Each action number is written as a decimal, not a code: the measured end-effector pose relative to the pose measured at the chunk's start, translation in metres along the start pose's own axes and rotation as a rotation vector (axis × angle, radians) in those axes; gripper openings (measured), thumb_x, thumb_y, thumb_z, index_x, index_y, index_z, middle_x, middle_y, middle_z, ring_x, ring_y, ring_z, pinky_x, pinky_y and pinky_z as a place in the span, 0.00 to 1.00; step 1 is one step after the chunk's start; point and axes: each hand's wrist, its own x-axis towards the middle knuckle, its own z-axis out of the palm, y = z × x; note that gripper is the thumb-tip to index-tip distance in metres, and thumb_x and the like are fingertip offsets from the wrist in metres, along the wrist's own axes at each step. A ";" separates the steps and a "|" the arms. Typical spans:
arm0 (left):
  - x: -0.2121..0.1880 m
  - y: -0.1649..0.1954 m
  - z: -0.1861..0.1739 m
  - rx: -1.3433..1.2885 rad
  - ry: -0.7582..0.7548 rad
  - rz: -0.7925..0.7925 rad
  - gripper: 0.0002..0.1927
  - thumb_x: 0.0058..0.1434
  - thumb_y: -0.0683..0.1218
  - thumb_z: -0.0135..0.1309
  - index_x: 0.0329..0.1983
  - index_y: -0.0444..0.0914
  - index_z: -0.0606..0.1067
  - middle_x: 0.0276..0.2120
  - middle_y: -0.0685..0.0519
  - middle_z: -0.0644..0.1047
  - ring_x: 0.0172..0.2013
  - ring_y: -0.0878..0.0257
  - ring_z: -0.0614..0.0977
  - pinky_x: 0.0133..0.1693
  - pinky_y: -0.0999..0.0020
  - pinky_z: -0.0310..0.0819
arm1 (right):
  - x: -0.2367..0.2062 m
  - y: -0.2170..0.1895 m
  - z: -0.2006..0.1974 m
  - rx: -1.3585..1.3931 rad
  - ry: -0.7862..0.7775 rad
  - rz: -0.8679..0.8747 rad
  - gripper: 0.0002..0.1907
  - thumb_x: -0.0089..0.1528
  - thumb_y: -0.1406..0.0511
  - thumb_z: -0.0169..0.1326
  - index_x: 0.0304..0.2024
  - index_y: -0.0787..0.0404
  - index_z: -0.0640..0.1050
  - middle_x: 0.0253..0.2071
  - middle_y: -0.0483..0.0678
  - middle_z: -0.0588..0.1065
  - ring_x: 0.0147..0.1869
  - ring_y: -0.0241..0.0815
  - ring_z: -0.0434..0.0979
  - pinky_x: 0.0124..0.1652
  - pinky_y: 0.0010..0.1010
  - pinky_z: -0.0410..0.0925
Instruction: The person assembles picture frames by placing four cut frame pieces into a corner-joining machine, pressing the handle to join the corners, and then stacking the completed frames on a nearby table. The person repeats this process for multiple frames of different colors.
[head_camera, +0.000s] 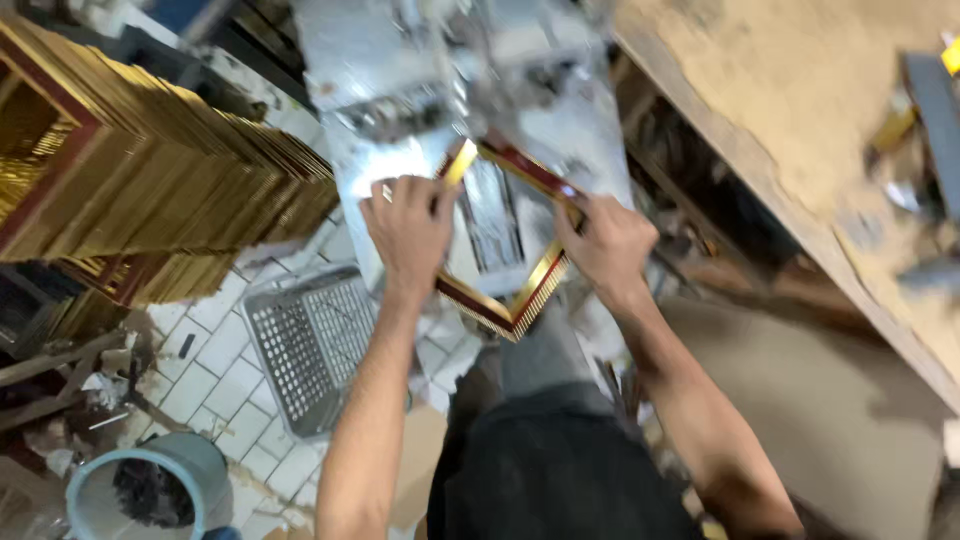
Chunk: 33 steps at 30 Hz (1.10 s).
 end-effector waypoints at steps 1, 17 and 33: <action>-0.007 0.002 0.000 -0.040 -0.027 -0.023 0.12 0.63 0.54 0.67 0.39 0.42 0.81 0.42 0.53 0.75 0.50 0.50 0.72 0.49 0.50 0.62 | -0.008 -0.007 -0.009 -0.007 -0.052 -0.021 0.12 0.58 0.62 0.72 0.35 0.58 0.81 0.29 0.48 0.74 0.31 0.47 0.74 0.33 0.39 0.65; -0.071 0.143 -0.097 -0.943 0.135 -0.655 0.35 0.75 0.62 0.44 0.73 0.35 0.58 0.62 0.42 0.68 0.59 0.53 0.72 0.55 0.51 0.65 | -0.067 0.051 -0.211 0.522 -0.152 0.337 0.14 0.66 0.64 0.49 0.53 0.63 0.74 0.27 0.47 0.70 0.33 0.47 0.73 0.39 0.39 0.69; 0.084 0.276 0.127 -0.168 -0.153 -0.008 0.24 0.77 0.51 0.55 0.71 0.34 0.68 0.63 0.40 0.61 0.63 0.45 0.62 0.63 0.45 0.58 | 0.005 0.319 -0.203 -0.751 -0.181 0.567 0.44 0.61 0.43 0.59 0.65 0.70 0.70 0.61 0.60 0.70 0.60 0.53 0.68 0.53 0.44 0.63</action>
